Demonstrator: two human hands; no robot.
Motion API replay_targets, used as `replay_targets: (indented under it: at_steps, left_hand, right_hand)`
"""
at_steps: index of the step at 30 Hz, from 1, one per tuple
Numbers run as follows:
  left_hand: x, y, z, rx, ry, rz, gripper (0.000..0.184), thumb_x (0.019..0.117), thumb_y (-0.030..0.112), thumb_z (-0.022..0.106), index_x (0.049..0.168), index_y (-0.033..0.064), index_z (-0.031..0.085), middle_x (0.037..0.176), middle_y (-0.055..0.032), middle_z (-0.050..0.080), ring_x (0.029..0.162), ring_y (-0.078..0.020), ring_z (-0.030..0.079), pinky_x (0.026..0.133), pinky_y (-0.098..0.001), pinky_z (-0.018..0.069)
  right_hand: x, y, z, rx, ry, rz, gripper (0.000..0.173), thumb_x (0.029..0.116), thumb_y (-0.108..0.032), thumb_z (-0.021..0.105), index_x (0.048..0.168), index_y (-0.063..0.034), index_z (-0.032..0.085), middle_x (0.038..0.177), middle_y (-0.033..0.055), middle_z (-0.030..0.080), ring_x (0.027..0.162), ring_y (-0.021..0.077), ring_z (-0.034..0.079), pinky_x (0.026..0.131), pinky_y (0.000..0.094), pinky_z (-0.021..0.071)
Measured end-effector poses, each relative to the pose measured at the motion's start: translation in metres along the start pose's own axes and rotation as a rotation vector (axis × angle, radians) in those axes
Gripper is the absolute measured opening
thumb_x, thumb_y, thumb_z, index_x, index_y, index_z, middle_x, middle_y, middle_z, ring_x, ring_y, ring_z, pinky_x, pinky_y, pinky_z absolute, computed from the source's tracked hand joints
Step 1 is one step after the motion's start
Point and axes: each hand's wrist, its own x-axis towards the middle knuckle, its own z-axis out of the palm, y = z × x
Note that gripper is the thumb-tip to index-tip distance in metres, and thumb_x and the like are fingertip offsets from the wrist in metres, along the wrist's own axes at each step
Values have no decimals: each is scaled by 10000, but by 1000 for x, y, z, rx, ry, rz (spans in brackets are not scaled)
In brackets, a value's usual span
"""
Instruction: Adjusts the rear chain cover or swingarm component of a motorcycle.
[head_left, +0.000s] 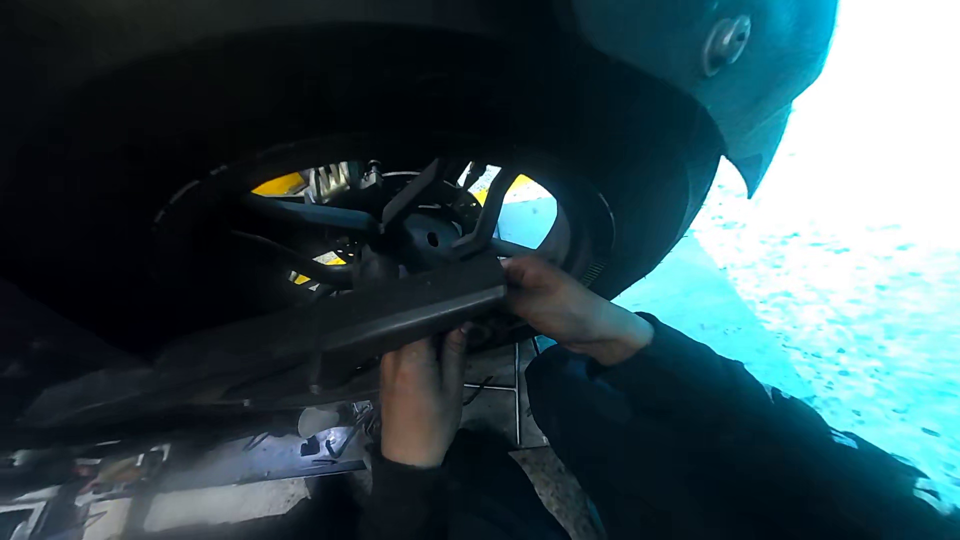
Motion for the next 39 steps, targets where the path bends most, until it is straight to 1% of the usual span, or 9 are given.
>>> replay_targets:
  at_steps: [8, 11, 14, 17, 22, 26, 29, 33, 39]
  left_hand:
    - [-5, 8, 3, 28, 125, 4, 220, 976, 327, 683, 1019, 113, 710, 695, 65, 637, 569, -28, 580, 526, -269, 531]
    - [-14, 2, 7, -75, 189, 105, 159, 961, 200, 699, 1025, 60, 741, 787, 24, 703, 639, -7, 620, 587, -212, 551]
    - [-28, 4, 13, -190, 340, 144, 179, 938, 121, 699, 1080, 48, 779, 877, -17, 758, 708, -14, 673, 644, -187, 582]
    - [-46, 23, 24, -333, 515, 23, 132, 936, 120, 691, 1026, 64, 770, 791, 29, 725, 622, 17, 640, 564, -159, 568]
    - [-87, 41, 67, -542, 477, -332, 138, 907, 56, 677, 1006, 4, 757, 706, 22, 681, 535, 2, 572, 501, -170, 524]
    - [-92, 21, 113, -901, 389, -984, 231, 1000, 70, 585, 1197, -8, 676, 851, -95, 691, 652, -137, 636, 570, -289, 555]
    - [-92, 7, 146, -1207, 328, -1223, 299, 1065, 174, 524, 1318, 32, 599, 892, -107, 678, 669, -165, 646, 579, -321, 568]
    - [-112, -10, 183, -1163, 213, -1173, 263, 1043, 125, 561, 1250, -21, 634, 914, -118, 683, 662, -151, 627, 577, -304, 549]
    - [-110, -11, 172, -943, 193, -1066, 220, 992, 106, 619, 1180, 8, 679, 966, -101, 720, 827, -144, 688, 770, -331, 590]
  right_hand:
    - [7, -7, -7, 118, -75, 130, 164, 1006, -33, 576, 943, -78, 720, 832, -57, 699, 778, -13, 648, 734, 171, 557]
    - [12, -11, -6, 75, -192, 94, 97, 928, 9, 680, 993, -57, 706, 896, -30, 704, 840, 10, 663, 779, 181, 570]
    - [14, -11, -11, -115, -287, -94, 319, 833, -68, 813, 1125, -35, 688, 1024, -5, 741, 966, 30, 695, 886, 205, 587]
    - [11, -16, -9, -423, -195, -239, 291, 854, -219, 809, 1096, -81, 729, 1051, -26, 728, 1011, 16, 662, 937, 213, 540]
    - [16, -8, -2, -681, -55, -321, 416, 838, -440, 804, 1133, -165, 704, 1047, -49, 717, 1001, 67, 662, 950, 367, 542]
    - [22, -6, -4, -929, -48, -531, 373, 900, -482, 706, 1086, -159, 715, 1040, -10, 710, 1034, 125, 647, 939, 373, 512]
    - [25, -4, -10, -947, -82, -675, 387, 927, -443, 689, 1107, -100, 715, 1071, 61, 710, 1069, 179, 640, 976, 387, 489]
    - [26, 0, -14, -861, -117, -611, 408, 934, -409, 694, 1186, -89, 681, 1156, 39, 682, 1151, 120, 611, 1045, 344, 480]
    - [37, 3, -21, -958, -222, -565, 490, 881, -528, 708, 1179, -140, 694, 1091, 10, 702, 1055, 121, 642, 977, 390, 497]
